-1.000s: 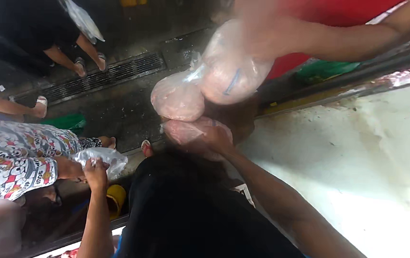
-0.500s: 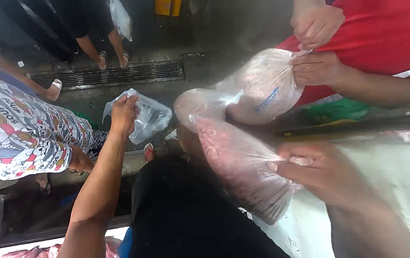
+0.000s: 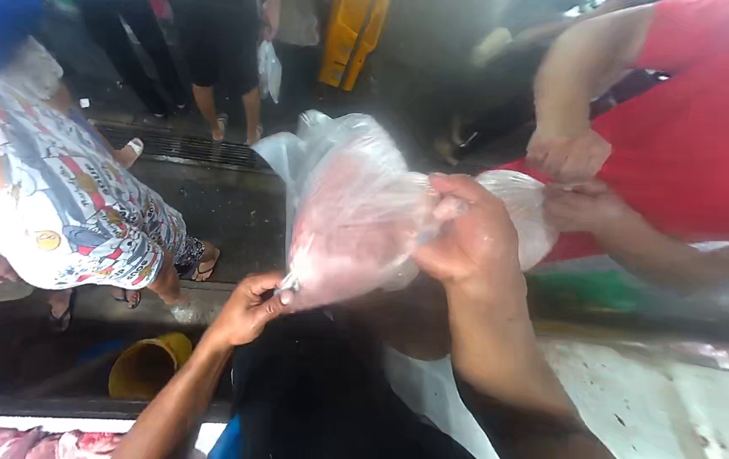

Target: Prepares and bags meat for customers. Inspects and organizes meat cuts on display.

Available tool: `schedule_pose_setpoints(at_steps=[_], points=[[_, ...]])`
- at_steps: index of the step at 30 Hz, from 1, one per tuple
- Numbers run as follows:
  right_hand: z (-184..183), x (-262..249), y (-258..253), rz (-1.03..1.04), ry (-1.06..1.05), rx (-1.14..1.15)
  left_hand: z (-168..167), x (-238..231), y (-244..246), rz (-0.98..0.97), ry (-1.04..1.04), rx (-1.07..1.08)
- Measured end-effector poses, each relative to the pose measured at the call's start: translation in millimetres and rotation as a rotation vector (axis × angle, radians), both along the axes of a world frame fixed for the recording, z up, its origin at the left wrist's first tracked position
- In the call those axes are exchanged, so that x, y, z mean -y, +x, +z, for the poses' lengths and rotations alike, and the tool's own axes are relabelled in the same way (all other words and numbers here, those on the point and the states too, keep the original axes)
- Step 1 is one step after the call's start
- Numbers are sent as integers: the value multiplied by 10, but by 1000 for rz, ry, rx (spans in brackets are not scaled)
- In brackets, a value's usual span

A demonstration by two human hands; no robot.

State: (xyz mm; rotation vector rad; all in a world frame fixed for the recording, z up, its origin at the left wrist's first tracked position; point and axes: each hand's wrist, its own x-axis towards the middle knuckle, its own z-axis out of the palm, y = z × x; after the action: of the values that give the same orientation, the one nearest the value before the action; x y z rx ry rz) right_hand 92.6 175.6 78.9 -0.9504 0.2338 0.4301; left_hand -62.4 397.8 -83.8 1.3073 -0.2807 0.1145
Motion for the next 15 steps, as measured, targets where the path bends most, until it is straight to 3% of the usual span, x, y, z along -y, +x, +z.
schedule_pose_setpoints(at_steps=[2, 5, 9, 15], points=[[-58, -196, -56, -65, 34, -2, -288, 125, -163, 122, -243, -29], [-199, -230, -95, -167, 23, -61, -397, 338, -351, 168, -410, -147], [-400, 29, -296, -320, 29, -110, -243, 526, -580, -70, -536, -341], [-429, 915, -880, -493, 145, -124, 292, 653, -271, -409, -618, -428]])
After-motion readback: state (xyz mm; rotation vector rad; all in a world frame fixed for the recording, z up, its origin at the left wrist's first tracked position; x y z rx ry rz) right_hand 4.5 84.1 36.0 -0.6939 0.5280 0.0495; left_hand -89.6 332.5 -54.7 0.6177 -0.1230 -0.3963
